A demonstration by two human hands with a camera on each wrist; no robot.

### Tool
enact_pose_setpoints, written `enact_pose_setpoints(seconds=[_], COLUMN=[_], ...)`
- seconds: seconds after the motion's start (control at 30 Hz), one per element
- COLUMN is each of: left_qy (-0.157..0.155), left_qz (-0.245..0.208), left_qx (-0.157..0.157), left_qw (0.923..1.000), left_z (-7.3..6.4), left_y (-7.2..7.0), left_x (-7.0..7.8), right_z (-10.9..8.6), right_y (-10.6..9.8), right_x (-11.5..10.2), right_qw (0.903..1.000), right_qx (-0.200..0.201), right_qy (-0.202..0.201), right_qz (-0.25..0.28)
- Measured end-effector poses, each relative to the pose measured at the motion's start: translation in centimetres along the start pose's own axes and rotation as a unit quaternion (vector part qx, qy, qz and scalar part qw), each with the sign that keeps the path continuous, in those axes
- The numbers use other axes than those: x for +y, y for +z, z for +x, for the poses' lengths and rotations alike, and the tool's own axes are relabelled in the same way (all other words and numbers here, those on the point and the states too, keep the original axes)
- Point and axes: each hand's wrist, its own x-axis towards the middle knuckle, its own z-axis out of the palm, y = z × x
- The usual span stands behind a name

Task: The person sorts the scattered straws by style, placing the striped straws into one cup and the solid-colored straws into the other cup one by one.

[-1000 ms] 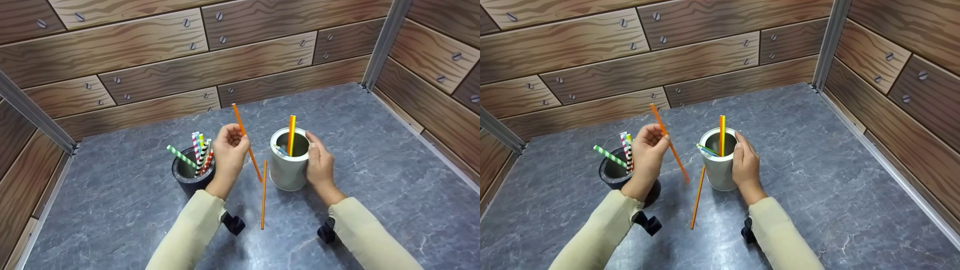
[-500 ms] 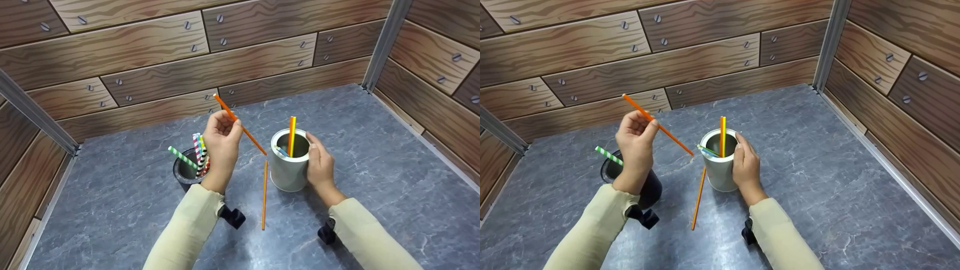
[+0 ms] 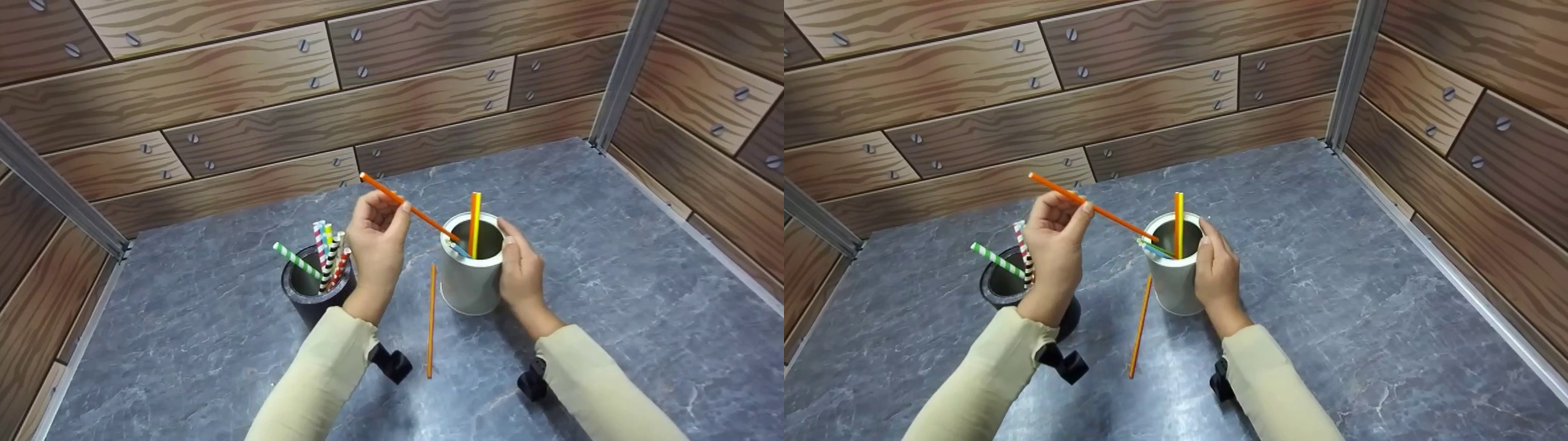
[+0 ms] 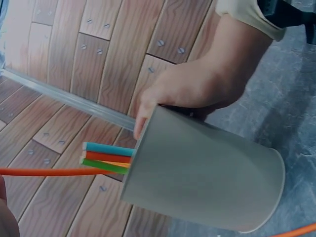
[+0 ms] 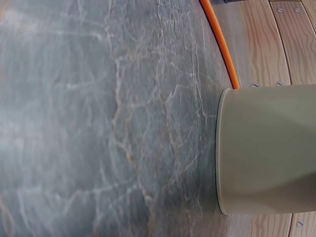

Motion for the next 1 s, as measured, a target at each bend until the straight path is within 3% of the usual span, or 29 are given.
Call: enact_pose_setpoints(seconds=[0.27,0.5,0.67,0.87,1.0], left_qy=[-0.019,-0.037,-0.041,-0.04,-0.055], left_qz=[0.003,0.047,0.051,0.067,0.071], left_qx=[-0.022,-0.043,-0.055,-0.065,-0.075], left_qw=[0.9996,0.9973,0.9963,0.9949,0.9932], left_z=[-1.0,-2.0,-2.6,-3.3,-3.6], left_y=[0.6,1.0,1.3,1.3,1.2], left_x=[-1.2,-2.0,-2.6,-3.4,-3.7], right_z=[0.0,0.0,-0.1,-0.1,-0.1], right_y=[0.0,0.0,0.1,0.1,0.1], right_x=[-0.2,-0.1,0.0,0.0,-0.2], right_qw=[1.0,1.0,1.0,1.0,1.0], right_qx=[0.003,-0.002,-0.002,0.0,0.002], right_qy=[-0.003,0.002,0.007,0.007,0.0], right_qz=[0.005,0.005,0.002,0.006,0.007])
